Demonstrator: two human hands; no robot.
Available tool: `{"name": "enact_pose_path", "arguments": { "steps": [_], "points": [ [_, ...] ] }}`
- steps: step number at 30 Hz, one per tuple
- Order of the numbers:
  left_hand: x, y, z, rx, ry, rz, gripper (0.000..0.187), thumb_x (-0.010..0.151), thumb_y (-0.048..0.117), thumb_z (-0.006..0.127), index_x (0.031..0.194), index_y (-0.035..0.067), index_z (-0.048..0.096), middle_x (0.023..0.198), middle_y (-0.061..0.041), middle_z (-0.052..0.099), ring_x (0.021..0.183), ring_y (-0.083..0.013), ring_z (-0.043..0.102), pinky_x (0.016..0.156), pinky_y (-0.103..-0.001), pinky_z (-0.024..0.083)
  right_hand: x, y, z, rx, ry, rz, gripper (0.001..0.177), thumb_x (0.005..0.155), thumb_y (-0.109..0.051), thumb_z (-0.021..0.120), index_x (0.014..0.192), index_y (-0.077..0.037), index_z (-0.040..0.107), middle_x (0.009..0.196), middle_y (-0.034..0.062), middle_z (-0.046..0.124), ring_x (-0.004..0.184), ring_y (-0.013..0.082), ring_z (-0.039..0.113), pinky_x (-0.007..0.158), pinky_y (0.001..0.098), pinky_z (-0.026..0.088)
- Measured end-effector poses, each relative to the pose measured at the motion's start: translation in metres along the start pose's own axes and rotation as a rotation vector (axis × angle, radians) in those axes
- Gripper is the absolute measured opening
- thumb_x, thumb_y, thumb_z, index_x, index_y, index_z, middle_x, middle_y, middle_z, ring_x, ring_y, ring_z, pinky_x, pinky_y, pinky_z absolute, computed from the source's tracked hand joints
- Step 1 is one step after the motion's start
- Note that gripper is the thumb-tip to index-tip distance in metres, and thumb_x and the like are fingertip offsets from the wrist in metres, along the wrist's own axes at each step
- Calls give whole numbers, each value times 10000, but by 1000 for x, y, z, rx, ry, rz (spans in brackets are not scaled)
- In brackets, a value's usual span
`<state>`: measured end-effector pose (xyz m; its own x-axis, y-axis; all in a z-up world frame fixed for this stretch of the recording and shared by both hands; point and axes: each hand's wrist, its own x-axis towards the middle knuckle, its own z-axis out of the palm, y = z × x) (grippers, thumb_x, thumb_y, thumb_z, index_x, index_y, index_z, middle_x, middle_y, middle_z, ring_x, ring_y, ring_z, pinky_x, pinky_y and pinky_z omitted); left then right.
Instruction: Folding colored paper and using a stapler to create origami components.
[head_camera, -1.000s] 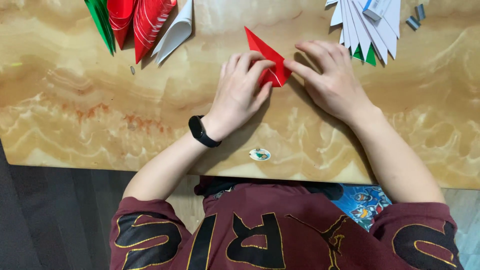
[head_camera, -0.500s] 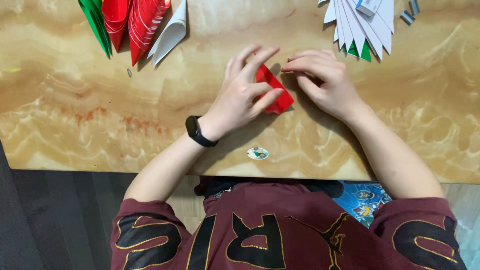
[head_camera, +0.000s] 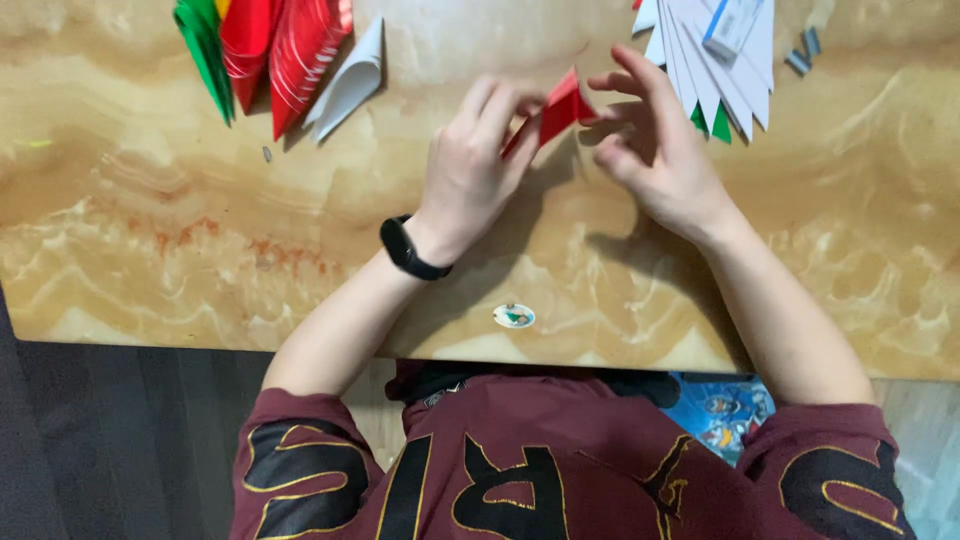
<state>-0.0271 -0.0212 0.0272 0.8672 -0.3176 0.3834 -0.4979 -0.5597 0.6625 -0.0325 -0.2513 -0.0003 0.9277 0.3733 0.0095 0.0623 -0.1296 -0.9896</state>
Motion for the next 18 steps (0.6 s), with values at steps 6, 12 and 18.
{"name": "enact_pose_path", "arguments": {
  "steps": [6,12,18],
  "points": [
    [44,31,0,-244,223,-56,462,992,-93,723,1338,180,586,1307,24,611,933,-145,706,782,-264,633,44,-56,1,64,297,-210,522,1068,193,516,1532,-10,388,1346,233,613,1003,204,583,845,291,583],
    [67,54,-3,-379,340,-123,414,974,-103,699,1283,164,635,1294,28,625,964,-115,698,778,-223,638,58,-88,0,-66,438,-345,232,1104,15,633,1322,14,552,1249,157,625,1112,204,605,1006,320,524],
    [75,62,-7,-472,305,-137,332,966,-83,690,1224,114,620,1276,4,608,943,-122,699,814,-227,651,54,-91,1,-54,503,-334,287,1071,148,615,1325,23,573,1187,126,655,1024,176,662,910,265,558]
  ]
}}
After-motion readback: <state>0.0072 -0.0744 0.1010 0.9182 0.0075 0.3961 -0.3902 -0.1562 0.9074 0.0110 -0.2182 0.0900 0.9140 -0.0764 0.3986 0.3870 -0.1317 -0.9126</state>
